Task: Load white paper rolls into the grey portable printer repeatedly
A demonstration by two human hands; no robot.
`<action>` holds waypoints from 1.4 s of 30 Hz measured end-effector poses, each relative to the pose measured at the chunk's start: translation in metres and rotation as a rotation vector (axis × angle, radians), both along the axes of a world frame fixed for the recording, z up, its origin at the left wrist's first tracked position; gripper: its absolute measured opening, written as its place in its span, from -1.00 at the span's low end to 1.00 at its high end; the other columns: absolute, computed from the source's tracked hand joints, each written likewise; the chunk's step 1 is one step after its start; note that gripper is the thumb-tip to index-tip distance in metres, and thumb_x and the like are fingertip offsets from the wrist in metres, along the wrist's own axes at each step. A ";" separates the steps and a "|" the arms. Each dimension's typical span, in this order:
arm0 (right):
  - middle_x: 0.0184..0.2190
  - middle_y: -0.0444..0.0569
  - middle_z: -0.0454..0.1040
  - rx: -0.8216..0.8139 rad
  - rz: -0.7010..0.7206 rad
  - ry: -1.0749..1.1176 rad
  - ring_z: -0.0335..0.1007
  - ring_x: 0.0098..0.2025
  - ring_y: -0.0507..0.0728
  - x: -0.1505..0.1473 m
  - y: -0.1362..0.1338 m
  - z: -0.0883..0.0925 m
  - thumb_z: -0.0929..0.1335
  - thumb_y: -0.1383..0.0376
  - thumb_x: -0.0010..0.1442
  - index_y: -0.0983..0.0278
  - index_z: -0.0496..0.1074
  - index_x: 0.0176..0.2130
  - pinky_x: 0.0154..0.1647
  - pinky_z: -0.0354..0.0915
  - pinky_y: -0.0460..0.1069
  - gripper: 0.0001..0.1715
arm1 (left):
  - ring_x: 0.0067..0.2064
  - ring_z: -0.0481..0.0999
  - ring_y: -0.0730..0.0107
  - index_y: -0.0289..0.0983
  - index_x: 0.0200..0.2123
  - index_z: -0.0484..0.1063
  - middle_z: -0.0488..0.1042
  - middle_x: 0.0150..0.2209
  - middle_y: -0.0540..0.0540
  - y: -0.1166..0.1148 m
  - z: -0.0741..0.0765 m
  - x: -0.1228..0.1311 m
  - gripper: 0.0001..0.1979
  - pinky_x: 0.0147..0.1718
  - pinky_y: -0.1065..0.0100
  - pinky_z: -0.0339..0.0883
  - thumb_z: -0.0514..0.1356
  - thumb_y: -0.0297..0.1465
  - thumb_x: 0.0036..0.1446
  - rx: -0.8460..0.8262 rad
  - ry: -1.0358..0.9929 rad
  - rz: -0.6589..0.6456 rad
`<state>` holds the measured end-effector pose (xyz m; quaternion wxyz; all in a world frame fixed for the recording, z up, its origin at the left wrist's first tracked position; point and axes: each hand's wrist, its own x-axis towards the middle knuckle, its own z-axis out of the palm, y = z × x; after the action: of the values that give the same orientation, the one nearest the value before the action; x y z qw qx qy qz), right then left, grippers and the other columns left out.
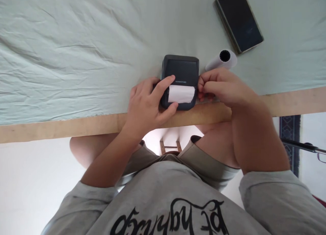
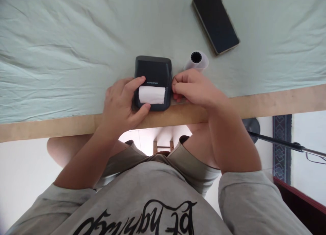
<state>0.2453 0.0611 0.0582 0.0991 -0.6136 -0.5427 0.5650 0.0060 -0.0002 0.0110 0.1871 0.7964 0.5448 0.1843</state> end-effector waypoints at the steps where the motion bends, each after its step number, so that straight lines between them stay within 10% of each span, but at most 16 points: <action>1: -0.58 -0.12 0.45 0.005 0.016 -0.003 0.34 -0.50 0.01 0.001 0.000 0.001 0.34 0.54 0.17 0.25 0.39 -0.56 -0.50 0.15 -0.06 -0.67 | 0.23 0.48 -0.19 -0.08 0.43 0.31 0.50 0.24 -0.22 0.000 0.000 0.000 -0.33 0.19 -0.06 0.31 0.14 0.02 0.35 0.005 -0.005 0.001; 18: -0.55 -0.22 0.33 0.187 0.298 0.061 0.17 -0.48 -0.02 0.021 0.001 -0.013 0.49 0.41 0.08 0.20 0.32 -0.45 -0.49 0.04 -0.04 -0.71 | 0.23 0.51 -0.18 -0.08 0.43 0.25 0.51 0.26 -0.22 -0.001 0.000 0.000 -0.31 0.21 -0.12 0.34 0.20 -0.01 0.31 0.023 -0.001 0.002; 23: -0.55 -0.24 0.30 0.218 0.307 0.065 0.14 -0.49 -0.03 0.020 0.000 -0.012 0.49 0.38 0.07 0.20 0.30 -0.45 -0.49 0.04 -0.05 -0.71 | 0.36 0.45 -0.25 -0.34 0.51 0.01 0.43 0.36 -0.36 -0.001 -0.003 0.001 0.07 0.33 -0.13 0.30 0.35 0.08 0.14 0.002 -0.032 0.041; 42: -0.54 -0.21 0.36 0.238 0.214 -0.017 0.23 -0.46 0.00 0.012 -0.006 -0.010 0.64 0.12 0.03 0.19 0.31 -0.46 -0.45 0.10 -0.04 -0.50 | 0.39 0.38 -0.40 -0.29 0.55 0.07 0.38 0.40 -0.46 0.006 -0.010 -0.004 0.29 0.33 -0.12 0.25 0.36 0.37 0.00 -0.067 0.065 0.035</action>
<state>0.2577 0.0553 0.0477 0.1061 -0.5410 -0.6689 0.4987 0.0018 0.0059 0.0008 0.1926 0.7857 0.5702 0.1432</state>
